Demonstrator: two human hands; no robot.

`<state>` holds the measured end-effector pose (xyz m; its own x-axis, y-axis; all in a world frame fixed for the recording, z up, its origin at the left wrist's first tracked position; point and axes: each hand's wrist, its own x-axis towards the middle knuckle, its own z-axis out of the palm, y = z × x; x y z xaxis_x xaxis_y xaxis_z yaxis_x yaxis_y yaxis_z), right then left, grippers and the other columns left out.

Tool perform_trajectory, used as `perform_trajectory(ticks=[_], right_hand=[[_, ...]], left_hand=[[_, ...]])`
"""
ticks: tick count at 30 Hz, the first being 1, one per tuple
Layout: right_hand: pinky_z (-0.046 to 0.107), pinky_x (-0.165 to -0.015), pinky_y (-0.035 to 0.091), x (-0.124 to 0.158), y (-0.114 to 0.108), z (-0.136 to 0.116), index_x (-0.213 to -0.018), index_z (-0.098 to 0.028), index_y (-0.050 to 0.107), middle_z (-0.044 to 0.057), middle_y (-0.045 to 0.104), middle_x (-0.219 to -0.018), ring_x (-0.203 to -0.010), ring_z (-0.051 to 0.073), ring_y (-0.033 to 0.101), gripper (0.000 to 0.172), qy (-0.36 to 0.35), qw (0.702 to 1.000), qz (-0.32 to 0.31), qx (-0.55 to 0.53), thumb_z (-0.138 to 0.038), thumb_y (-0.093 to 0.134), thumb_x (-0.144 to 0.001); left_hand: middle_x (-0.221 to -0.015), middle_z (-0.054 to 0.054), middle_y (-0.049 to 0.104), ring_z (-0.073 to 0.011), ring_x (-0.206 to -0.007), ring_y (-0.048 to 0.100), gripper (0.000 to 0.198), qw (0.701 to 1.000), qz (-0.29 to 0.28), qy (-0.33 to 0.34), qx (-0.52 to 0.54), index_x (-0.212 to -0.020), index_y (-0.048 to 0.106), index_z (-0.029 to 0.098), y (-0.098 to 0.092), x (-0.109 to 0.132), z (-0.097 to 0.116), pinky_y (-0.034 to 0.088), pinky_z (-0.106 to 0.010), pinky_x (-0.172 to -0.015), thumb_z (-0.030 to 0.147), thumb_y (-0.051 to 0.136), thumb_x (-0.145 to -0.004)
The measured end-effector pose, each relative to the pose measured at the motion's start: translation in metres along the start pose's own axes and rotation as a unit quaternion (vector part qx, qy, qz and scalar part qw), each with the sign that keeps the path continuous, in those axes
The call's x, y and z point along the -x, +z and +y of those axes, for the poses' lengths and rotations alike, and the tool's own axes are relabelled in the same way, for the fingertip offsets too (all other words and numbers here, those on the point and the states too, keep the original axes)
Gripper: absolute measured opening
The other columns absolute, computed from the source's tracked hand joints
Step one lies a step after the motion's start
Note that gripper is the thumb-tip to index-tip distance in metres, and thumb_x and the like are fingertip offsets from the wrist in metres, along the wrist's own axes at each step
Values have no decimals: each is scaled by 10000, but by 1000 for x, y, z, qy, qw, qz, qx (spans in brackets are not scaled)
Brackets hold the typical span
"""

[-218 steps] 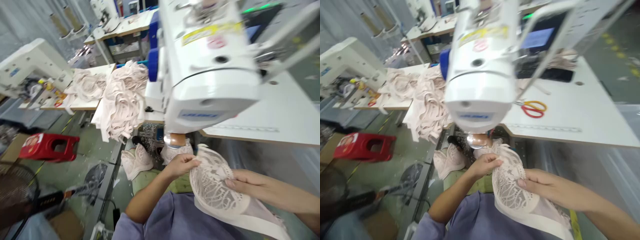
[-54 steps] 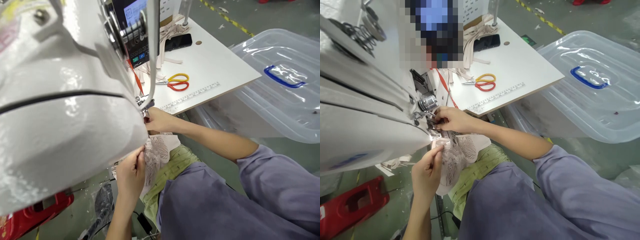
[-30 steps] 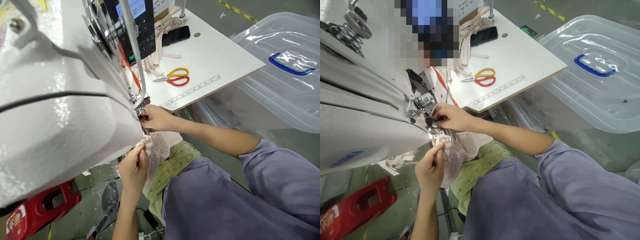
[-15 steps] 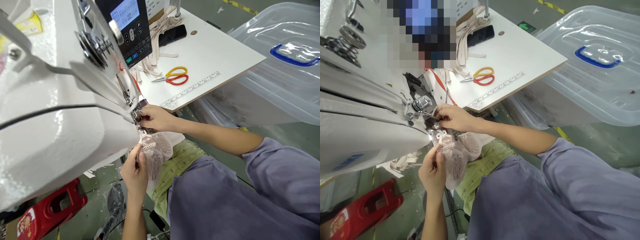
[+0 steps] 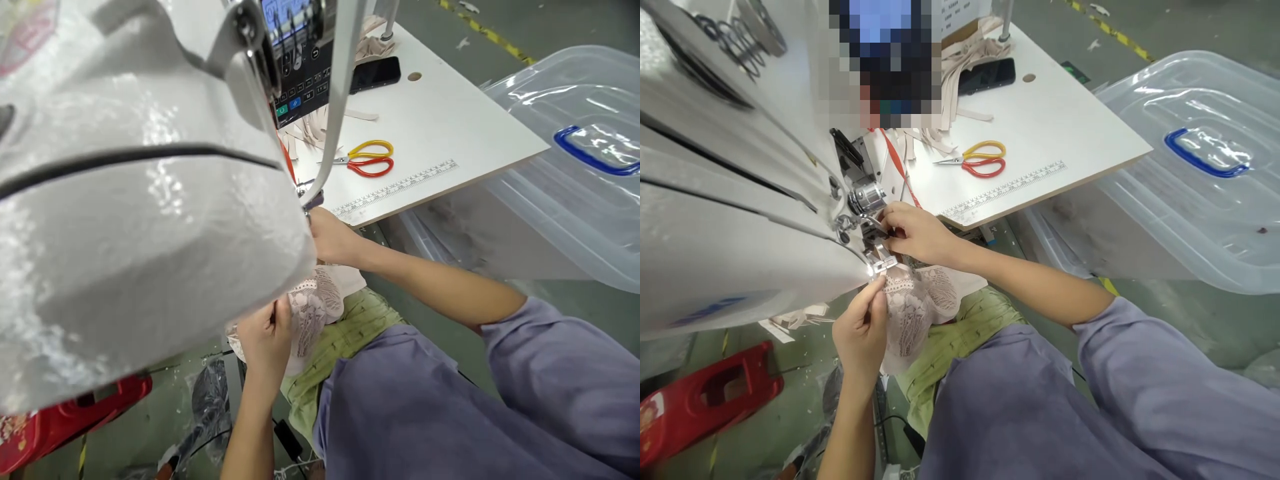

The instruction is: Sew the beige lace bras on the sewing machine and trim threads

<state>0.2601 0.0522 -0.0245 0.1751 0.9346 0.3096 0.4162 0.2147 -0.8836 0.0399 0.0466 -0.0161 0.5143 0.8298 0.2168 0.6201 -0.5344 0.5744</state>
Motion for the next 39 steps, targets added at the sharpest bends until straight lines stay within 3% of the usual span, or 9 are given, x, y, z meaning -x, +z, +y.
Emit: perform_trajectory(ticks=[4,10,15,22,29,34,39], right_hand=[[292,-749,429,-2,1,5,-757,-171,558,60,627,-959,-850,174,553,41,1,1000,-3,-3,-185,596,-752],[295,-727,426,-4,1,7,-733,-174,520,52,584,-921,-831,168,534,58,-9,1000,-11,-4,-151,572,-729],[298,-713,418,-3,0,6,-711,-186,487,44,558,-894,-864,186,537,121,3,1000,-11,10,-177,604,-743],[306,-721,442,-2,2,7,-766,-167,561,57,592,-932,-834,186,552,65,-6,1000,-4,7,-122,587,-727],[276,-742,467,0,9,7,-796,-167,605,48,640,-987,-885,176,572,43,12,999,19,-32,-128,598,-778],[270,-728,447,0,12,3,-788,-160,609,51,647,-994,-889,174,582,44,25,999,28,-29,-116,612,-780],[268,-744,418,-1,14,4,-836,-151,646,47,646,-1036,-889,161,586,68,30,999,34,1,-115,648,-778]], left_hand=[[-911,-46,797,-200,-760,741,305,1000,5,17,-10,-1144,759,246,2,0,-4,567,-275,-655,305,540,-940],[-962,-45,801,-187,-719,734,314,999,13,30,-8,-1173,750,257,4,1,-14,570,-276,-649,327,559,-934],[-984,-78,796,-207,-775,737,330,1000,-10,-1,13,-1202,737,261,1,1,-11,588,-290,-679,365,553,-949],[-926,-80,800,-201,-730,726,332,1000,-6,-6,13,-1197,742,248,0,2,-10,579,-281,-665,370,562,-945],[-959,-56,793,-194,-834,730,264,998,52,0,-17,-1062,774,255,-3,1,-7,564,-255,-677,341,563,-928],[-819,-33,754,-152,-720,686,213,996,88,7,-16,-1011,753,212,-1,3,-10,515,-217,-618,287,595,-889],[-692,26,631,-107,-581,584,195,993,109,-40,13,-1038,682,182,5,6,-20,466,-204,-576,253,638,-862]])
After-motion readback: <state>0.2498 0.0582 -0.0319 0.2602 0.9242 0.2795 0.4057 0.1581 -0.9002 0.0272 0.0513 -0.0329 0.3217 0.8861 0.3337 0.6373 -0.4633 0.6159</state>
